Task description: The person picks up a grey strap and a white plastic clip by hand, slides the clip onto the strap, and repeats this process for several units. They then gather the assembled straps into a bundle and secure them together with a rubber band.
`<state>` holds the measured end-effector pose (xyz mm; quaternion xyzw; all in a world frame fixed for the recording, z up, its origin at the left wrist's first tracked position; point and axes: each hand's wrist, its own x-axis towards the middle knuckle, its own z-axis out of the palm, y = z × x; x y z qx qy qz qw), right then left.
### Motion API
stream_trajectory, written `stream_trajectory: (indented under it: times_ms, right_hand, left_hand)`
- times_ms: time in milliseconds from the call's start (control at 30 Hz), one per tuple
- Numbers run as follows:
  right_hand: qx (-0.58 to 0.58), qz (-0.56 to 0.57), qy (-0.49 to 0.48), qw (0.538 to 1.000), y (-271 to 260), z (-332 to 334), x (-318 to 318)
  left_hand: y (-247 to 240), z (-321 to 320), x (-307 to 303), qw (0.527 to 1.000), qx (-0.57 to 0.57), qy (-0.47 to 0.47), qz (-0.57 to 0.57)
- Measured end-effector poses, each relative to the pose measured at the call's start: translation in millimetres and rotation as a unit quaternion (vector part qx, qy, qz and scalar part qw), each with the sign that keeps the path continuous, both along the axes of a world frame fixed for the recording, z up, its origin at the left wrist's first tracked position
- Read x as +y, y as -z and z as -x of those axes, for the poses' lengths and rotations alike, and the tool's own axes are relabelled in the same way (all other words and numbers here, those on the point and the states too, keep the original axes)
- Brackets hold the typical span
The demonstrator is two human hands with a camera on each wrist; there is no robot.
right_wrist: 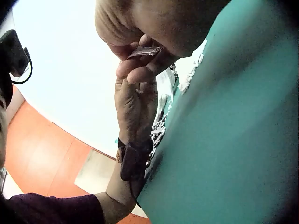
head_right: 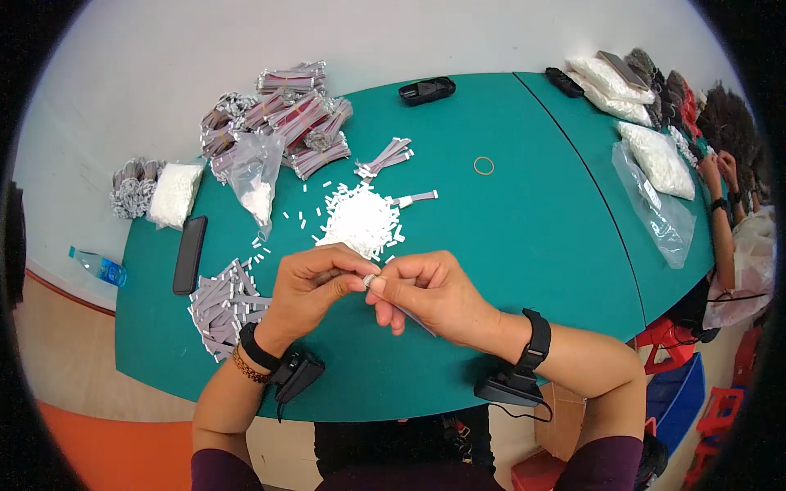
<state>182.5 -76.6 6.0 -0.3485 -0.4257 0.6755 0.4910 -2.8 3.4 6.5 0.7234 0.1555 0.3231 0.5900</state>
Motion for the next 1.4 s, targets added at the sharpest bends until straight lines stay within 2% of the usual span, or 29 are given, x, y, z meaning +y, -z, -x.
stream_trajectory:
  times_ms: [200,500,600,1000,1200,1400]
  right_hand:
    - [0.012,0.009,-0.002,1.0,0,1,-1]
    - [-0.012,0.011,-0.006,1.0,-2,-1,-1]
    - [-0.021,0.004,0.003,1.0,-3,0,-1]
    - [-0.038,-0.025,0.016,0.999,0,2,-1]
    - [-0.048,-0.035,0.003,0.998,-4,0,3]
    - [-0.039,-0.04,-0.005,0.998,-3,-2,4]
  left_hand:
    - [1,0,0,1.0,0.002,-0.005,-0.007]
    - [-13,0,1,0.974,0.047,-0.044,-0.216]
    - [-13,-1,1,0.97,0.039,-0.041,-0.235]
    - [-6,-1,-2,0.991,0.022,-0.041,-0.127]
    - [0,-1,3,0.999,-0.023,-0.03,-0.016]
    - [0,0,3,0.999,-0.037,-0.015,0.009]
